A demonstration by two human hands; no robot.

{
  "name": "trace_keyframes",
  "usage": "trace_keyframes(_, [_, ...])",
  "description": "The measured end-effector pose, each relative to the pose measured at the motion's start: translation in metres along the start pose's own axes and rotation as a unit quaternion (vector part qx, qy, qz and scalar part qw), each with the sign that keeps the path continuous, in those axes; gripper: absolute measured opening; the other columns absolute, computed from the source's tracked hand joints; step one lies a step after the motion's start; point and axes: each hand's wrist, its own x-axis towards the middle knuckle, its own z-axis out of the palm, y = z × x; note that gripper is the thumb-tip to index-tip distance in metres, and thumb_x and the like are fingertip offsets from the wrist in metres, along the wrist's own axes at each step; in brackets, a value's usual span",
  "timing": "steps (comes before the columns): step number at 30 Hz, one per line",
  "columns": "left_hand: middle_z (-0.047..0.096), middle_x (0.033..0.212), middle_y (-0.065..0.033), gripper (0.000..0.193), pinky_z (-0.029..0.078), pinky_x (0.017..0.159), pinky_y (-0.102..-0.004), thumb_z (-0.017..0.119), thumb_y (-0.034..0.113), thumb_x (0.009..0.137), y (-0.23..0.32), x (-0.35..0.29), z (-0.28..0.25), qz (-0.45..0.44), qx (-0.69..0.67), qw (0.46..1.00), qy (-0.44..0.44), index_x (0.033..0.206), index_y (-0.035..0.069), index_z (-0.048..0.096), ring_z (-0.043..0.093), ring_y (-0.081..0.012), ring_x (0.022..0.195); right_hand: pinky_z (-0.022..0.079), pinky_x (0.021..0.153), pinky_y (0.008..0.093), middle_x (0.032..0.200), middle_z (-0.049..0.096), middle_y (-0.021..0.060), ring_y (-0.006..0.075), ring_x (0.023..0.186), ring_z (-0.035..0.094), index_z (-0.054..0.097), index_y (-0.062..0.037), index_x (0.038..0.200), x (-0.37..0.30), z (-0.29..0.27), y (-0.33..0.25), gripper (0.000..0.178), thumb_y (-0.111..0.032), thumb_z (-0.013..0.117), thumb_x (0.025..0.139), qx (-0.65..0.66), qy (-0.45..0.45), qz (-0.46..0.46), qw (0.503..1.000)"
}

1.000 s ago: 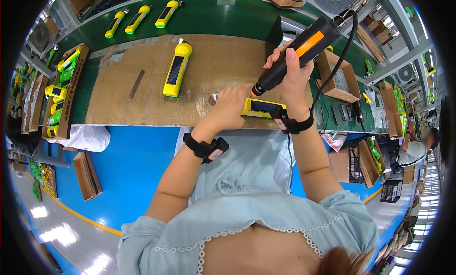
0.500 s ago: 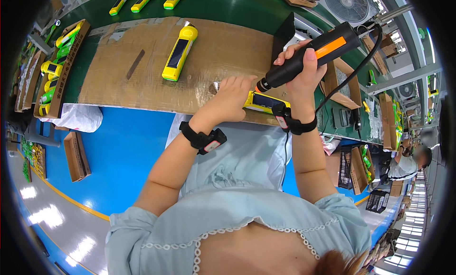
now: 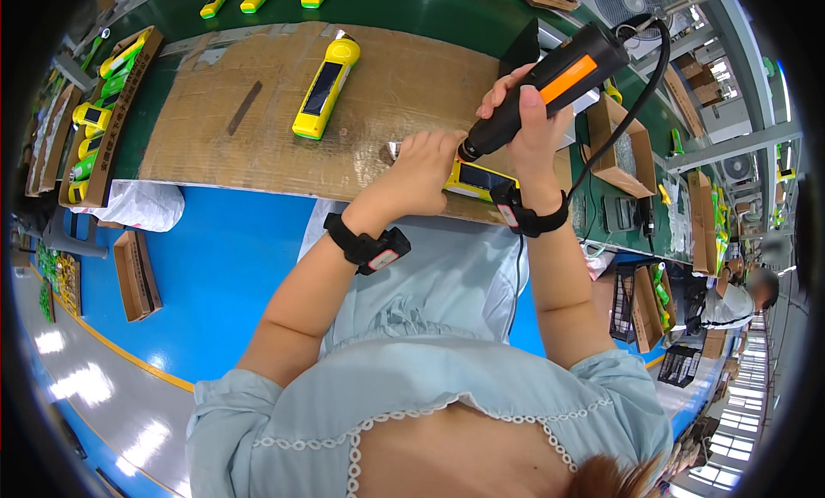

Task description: Assembling components of solar-powered flashlights using an electric screwdriver.

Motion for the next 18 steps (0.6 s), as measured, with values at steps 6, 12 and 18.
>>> trace_keyframes(6, [0.047, 0.107, -0.0173, 0.07, 0.034, 0.091, -0.0404, 0.059, -0.001, 0.052, 0.0, 0.001, 0.001, -0.013, -0.004, 1.0, -0.003, 0.12, 0.002, 0.041, 0.043, -0.0369, 0.104, 0.048, 0.054, 0.029, 0.068, 0.056, 0.0093, 0.0166, 0.057, 0.057, 0.049, 0.0005, 0.093, 0.003, -0.002, 0.004, 0.024, -0.017, 0.062, 0.085, 0.015, -0.021, 0.022, 0.999])
trace_keyframes(12, [0.048, 0.106, -0.0183, 0.069, 0.035, 0.09, -0.0402, 0.059, -0.001, 0.053, 0.002, 0.001, 0.0, 0.002, 0.009, 1.0, 0.023, 0.12, 0.002, 0.042, 0.044, -0.0365, 0.105, 0.049, 0.054, 0.0309, 0.068, 0.056, 0.01, 0.0181, 0.057, 0.058, 0.049, -0.0005, 0.095, -0.001, -0.009, 0.005, 0.024, -0.018, 0.062, 0.085, 0.036, -0.005, 0.017, 0.999])
trace_keyframes(18, [0.052, 0.105, -0.0186, 0.067, 0.037, 0.088, -0.0413, 0.061, -0.001, 0.057, -0.003, 0.002, 0.004, -0.011, 0.05, 0.999, 0.018, 0.122, 0.002, 0.042, 0.048, -0.0362, 0.104, 0.051, 0.056, 0.034, 0.07, 0.056, 0.0116, 0.0207, 0.059, 0.059, 0.049, -0.001, 0.098, -0.006, -0.019, 0.004, 0.03, -0.02, 0.065, 0.083, 0.069, -0.014, -0.008, 0.997])
